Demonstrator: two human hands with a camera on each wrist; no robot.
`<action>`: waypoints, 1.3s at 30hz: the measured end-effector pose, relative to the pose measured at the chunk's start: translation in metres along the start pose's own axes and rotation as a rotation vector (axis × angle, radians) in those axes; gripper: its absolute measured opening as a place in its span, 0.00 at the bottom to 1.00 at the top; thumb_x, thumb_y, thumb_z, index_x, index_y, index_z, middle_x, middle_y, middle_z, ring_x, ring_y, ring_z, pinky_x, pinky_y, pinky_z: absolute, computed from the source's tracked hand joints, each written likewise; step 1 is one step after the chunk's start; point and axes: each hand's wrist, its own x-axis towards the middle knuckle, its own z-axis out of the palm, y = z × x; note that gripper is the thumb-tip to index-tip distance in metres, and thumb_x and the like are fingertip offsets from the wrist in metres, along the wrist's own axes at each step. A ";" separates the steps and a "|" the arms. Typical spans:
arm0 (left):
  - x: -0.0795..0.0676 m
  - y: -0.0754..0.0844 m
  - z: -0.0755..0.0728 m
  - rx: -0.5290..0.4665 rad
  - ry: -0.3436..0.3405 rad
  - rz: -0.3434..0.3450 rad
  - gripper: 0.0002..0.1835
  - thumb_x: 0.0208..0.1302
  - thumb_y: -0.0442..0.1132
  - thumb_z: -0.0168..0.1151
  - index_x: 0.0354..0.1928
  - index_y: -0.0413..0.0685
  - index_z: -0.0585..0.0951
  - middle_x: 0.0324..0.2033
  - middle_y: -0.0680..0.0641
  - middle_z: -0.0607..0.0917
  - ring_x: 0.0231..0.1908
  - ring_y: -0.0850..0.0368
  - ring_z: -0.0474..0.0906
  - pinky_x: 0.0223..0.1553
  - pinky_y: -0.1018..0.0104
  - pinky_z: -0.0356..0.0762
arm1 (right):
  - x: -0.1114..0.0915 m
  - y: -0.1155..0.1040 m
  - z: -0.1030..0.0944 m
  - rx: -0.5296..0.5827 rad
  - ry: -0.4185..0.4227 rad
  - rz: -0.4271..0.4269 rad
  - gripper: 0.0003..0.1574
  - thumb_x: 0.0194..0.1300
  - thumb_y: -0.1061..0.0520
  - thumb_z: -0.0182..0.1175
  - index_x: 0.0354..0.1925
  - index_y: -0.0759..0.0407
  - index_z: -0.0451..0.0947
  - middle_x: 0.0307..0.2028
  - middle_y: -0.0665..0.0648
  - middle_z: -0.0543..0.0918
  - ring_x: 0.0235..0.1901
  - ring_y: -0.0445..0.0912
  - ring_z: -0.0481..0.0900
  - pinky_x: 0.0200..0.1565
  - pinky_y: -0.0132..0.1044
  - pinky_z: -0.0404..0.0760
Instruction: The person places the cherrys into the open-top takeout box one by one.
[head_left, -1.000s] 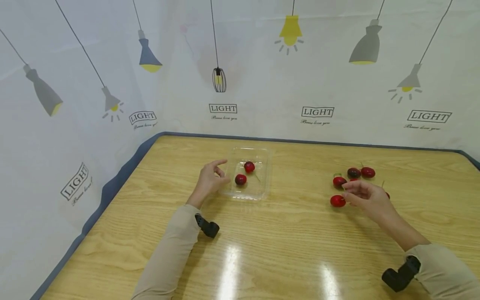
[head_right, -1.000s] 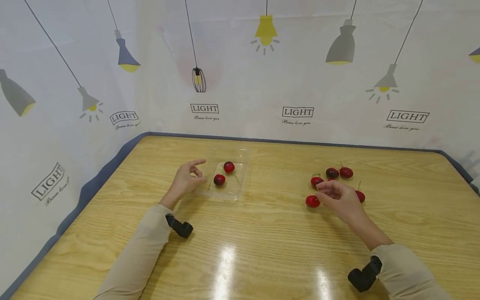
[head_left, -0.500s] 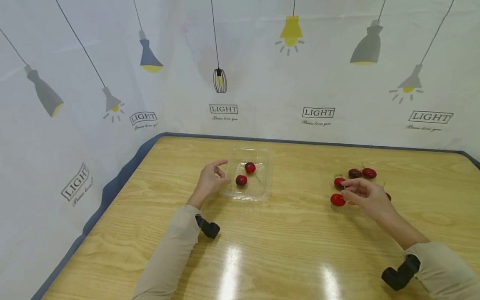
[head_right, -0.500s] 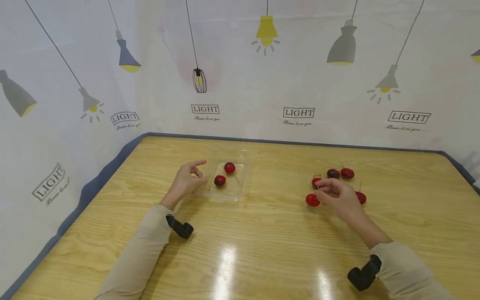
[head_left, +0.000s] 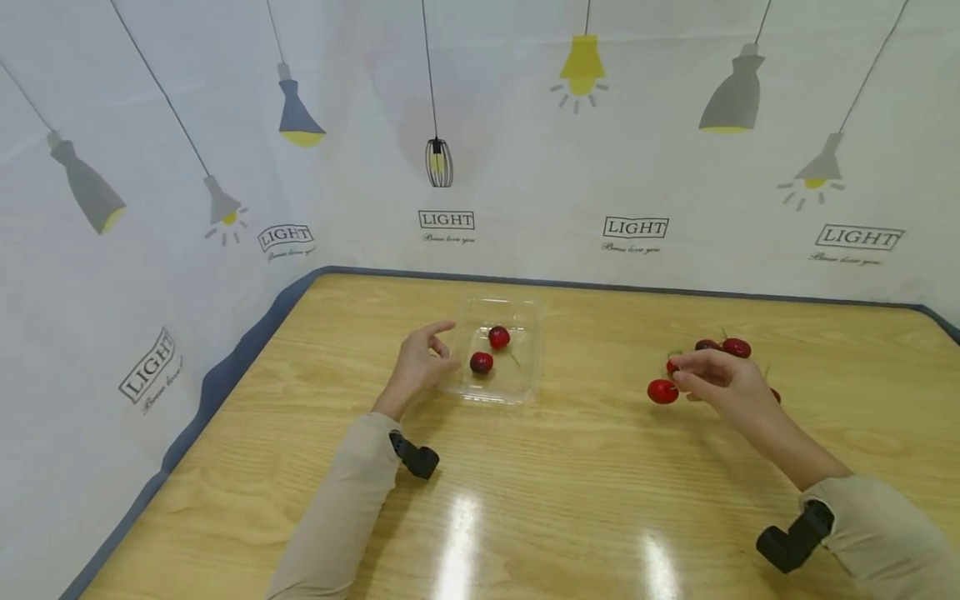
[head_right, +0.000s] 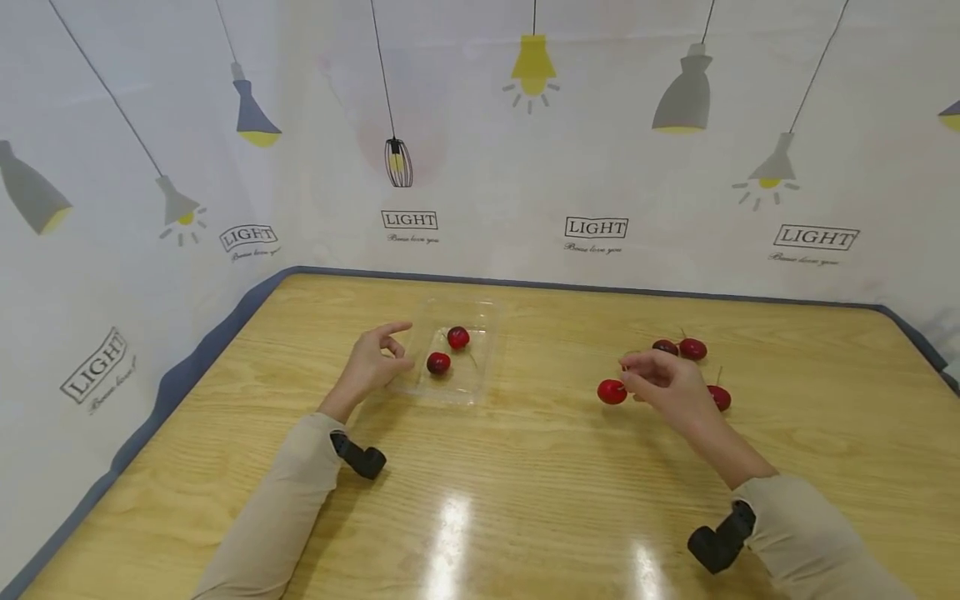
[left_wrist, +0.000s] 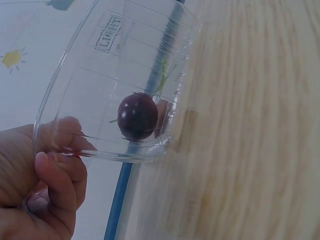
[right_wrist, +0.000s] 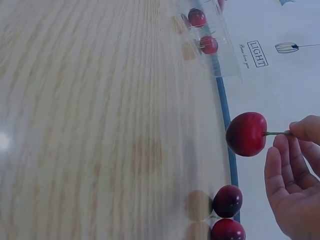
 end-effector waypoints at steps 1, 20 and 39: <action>0.000 0.000 0.000 0.000 0.002 0.002 0.32 0.44 0.25 0.61 0.57 0.39 0.69 0.20 0.49 0.72 0.12 0.63 0.61 0.13 0.72 0.61 | 0.001 -0.001 0.000 0.000 -0.002 -0.002 0.17 0.61 0.56 0.55 0.45 0.65 0.73 0.36 0.46 0.79 0.33 0.39 0.77 0.34 0.32 0.77; 0.003 0.004 0.000 0.000 -0.009 0.021 0.32 0.43 0.26 0.61 0.57 0.39 0.69 0.20 0.49 0.72 0.15 0.62 0.62 0.16 0.71 0.60 | 0.011 -0.025 0.000 -0.071 -0.018 -0.015 0.19 0.61 0.55 0.54 0.45 0.69 0.71 0.32 0.46 0.79 0.32 0.40 0.78 0.34 0.30 0.76; 0.000 -0.001 -0.002 0.031 -0.003 0.005 0.31 0.45 0.27 0.59 0.57 0.42 0.69 0.21 0.48 0.73 0.13 0.62 0.62 0.15 0.71 0.61 | 0.032 -0.051 0.016 -0.204 -0.104 -0.067 0.17 0.62 0.54 0.53 0.43 0.66 0.73 0.34 0.62 0.78 0.30 0.39 0.77 0.31 0.32 0.76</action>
